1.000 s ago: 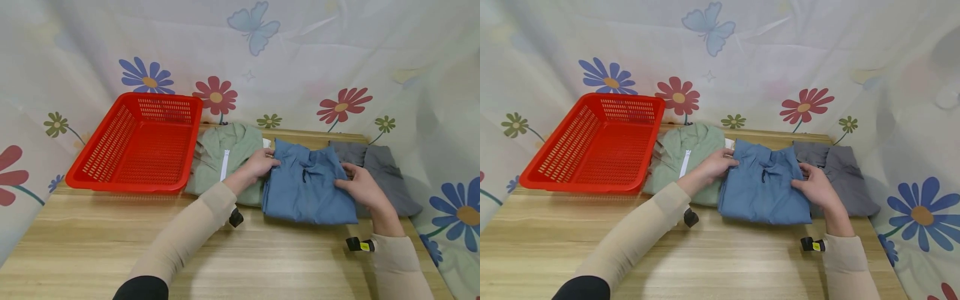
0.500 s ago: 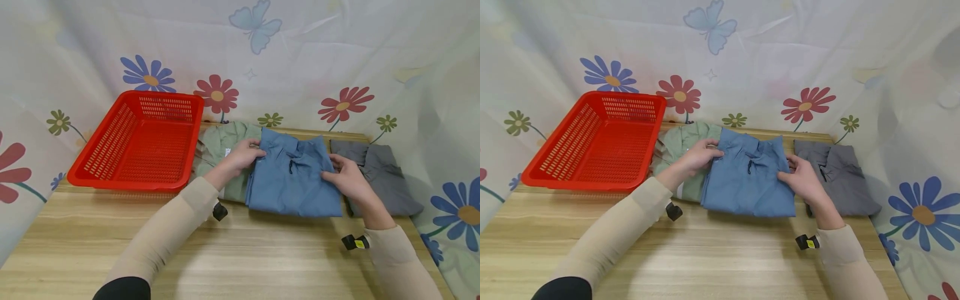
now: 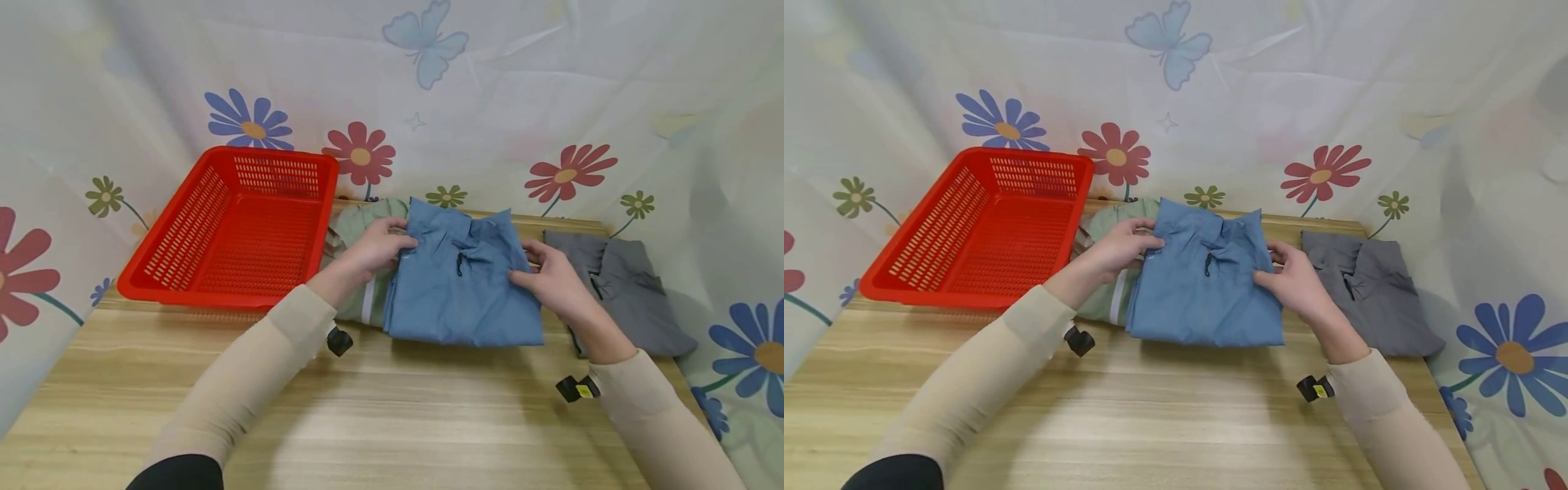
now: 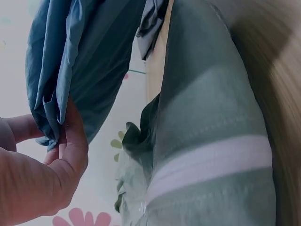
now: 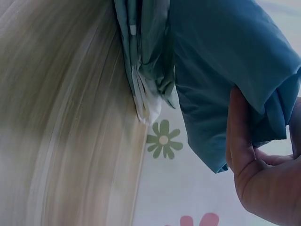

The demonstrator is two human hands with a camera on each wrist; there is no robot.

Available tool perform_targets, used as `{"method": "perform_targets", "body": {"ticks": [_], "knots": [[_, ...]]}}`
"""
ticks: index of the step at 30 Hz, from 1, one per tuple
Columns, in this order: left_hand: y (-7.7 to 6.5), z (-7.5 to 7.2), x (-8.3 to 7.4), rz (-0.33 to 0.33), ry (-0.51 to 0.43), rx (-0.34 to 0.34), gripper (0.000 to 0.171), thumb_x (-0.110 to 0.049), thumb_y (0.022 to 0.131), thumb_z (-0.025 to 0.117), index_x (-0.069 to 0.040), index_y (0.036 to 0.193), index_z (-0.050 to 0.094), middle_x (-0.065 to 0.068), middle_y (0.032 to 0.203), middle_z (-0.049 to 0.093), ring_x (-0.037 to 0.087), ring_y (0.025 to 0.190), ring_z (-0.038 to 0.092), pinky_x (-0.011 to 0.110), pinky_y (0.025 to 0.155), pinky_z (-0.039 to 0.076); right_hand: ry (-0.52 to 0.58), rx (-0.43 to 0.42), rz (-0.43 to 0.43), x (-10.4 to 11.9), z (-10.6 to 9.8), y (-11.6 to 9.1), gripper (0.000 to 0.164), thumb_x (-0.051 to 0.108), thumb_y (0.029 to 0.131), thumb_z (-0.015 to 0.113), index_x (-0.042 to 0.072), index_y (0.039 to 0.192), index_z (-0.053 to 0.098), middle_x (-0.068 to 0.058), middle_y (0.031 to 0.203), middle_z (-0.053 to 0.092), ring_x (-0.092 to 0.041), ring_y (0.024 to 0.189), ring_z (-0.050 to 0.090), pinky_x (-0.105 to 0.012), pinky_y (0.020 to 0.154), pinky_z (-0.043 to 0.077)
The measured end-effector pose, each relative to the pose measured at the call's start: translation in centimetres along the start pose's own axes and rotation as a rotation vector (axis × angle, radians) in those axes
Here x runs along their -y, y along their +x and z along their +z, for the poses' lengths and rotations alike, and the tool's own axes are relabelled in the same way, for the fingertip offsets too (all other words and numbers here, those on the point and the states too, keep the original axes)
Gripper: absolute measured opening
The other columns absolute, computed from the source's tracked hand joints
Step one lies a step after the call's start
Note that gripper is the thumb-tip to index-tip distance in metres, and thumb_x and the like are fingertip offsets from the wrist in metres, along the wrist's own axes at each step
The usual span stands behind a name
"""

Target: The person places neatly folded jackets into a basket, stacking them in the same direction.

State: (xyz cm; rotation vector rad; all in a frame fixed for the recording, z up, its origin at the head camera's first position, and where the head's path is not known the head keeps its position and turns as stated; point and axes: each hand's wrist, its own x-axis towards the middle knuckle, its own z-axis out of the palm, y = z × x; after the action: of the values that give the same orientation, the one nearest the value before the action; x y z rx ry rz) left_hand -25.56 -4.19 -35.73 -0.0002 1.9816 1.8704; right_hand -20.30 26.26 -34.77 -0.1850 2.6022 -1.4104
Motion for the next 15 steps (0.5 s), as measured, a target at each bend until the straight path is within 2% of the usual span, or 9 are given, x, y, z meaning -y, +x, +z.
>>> {"method": "perform_targets", "body": {"ticks": [15], "knots": [[-1.4,-2.8,0.0,0.029,0.098,-0.015,0.051,-0.016,0.102,0.063,-0.006,0.149,0.045,0.014,0.134,0.057,0.032,0.116,0.058,0.048,0.100,0.052,0.081,0.059,-0.023,1.5,1.5,1.4,0.061,0.006,0.100,0.063,-0.003,0.155,0.036,-0.027,0.145,0.049,-0.043,0.127,0.056,-0.052,0.098,0.052]]}}
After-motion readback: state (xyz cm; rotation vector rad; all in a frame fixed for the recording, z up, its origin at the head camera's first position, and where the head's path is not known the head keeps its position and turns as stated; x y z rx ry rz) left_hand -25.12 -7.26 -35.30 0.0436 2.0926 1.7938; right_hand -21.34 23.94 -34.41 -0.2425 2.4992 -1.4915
